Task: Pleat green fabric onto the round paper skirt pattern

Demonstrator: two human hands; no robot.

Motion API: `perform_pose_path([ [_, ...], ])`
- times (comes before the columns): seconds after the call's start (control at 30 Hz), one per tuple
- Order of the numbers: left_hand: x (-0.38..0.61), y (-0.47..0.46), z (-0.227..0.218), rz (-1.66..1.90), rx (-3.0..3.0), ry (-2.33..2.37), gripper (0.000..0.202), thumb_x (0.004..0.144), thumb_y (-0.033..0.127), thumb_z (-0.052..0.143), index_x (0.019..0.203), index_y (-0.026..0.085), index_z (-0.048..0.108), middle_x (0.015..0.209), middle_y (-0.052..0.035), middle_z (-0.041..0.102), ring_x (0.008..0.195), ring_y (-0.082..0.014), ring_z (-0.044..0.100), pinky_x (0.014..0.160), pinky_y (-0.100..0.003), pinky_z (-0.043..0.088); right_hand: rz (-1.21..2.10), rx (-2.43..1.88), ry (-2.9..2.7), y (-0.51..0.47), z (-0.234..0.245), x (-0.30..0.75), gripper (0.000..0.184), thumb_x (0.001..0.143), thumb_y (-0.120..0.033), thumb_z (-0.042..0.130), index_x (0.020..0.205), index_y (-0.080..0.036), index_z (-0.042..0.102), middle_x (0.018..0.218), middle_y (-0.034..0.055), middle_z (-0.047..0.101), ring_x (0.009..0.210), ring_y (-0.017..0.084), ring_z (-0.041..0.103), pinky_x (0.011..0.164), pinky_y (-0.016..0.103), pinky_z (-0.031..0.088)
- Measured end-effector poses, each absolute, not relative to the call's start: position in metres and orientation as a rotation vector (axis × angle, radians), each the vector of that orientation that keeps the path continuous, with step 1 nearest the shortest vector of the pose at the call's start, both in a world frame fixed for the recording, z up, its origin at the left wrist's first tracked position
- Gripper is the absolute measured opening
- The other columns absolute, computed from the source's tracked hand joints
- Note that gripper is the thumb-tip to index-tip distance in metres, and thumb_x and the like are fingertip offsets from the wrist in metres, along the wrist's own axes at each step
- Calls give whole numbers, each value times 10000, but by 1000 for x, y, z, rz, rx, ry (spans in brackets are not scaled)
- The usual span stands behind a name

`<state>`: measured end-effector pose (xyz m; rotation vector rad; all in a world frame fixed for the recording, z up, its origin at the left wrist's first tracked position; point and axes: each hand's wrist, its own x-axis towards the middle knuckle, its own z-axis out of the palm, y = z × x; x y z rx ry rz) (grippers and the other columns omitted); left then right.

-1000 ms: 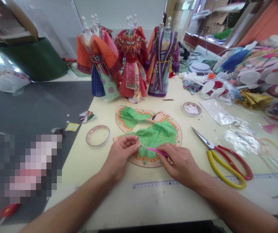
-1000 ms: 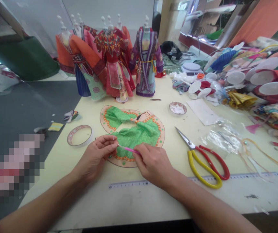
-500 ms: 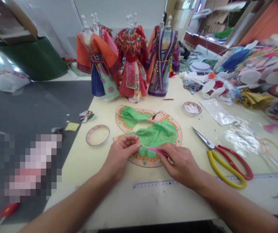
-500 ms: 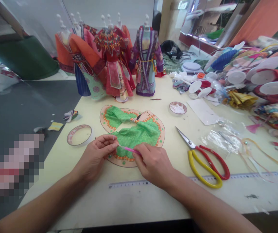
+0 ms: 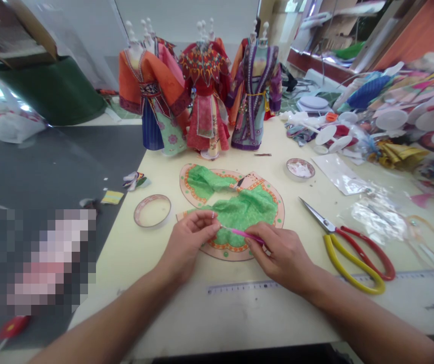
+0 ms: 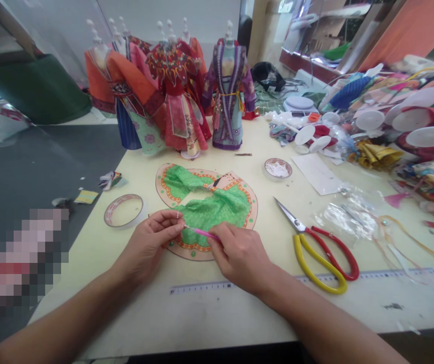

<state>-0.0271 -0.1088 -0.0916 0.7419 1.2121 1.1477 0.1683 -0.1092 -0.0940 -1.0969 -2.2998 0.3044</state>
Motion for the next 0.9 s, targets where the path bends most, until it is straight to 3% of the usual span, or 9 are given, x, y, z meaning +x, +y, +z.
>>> perform_pose_path([
  [0.4, -27, -109, -90, 1140, 734, 1247, 245, 615, 219, 752, 825, 175, 632, 714, 20, 620, 591, -66, 527, 568, -180, 407, 277, -1113, -2280, -108, -91, 170, 126, 871, -210, 458, 863, -161, 574, 660, 0, 576, 521, 83, 475, 505, 215, 351],
  [0.63, -38, -106, -83, 986, 1101, 1278, 170, 702, 217, 666, 866, 192, 626, 828, -31, 661, 784, -152, 597, 688, -242, 460, 275, -1068, -2405, -102, -82, 180, 145, 877, -232, 461, 881, -175, 594, 696, 8, 600, 579, 103, 511, 540, 229, 357],
  [0.9, -42, -105, -78, 781, 1587, 1293, 117, 705, 133, 583, 744, 219, 653, 718, -23, 647, 682, -171, 574, 626, -263, 423, 331, -1024, -2604, -100, -79, 189, 183, 899, -252, 424, 921, -196, 596, 733, 9, 617, 630, 122, 549, 574, 249, 350],
])
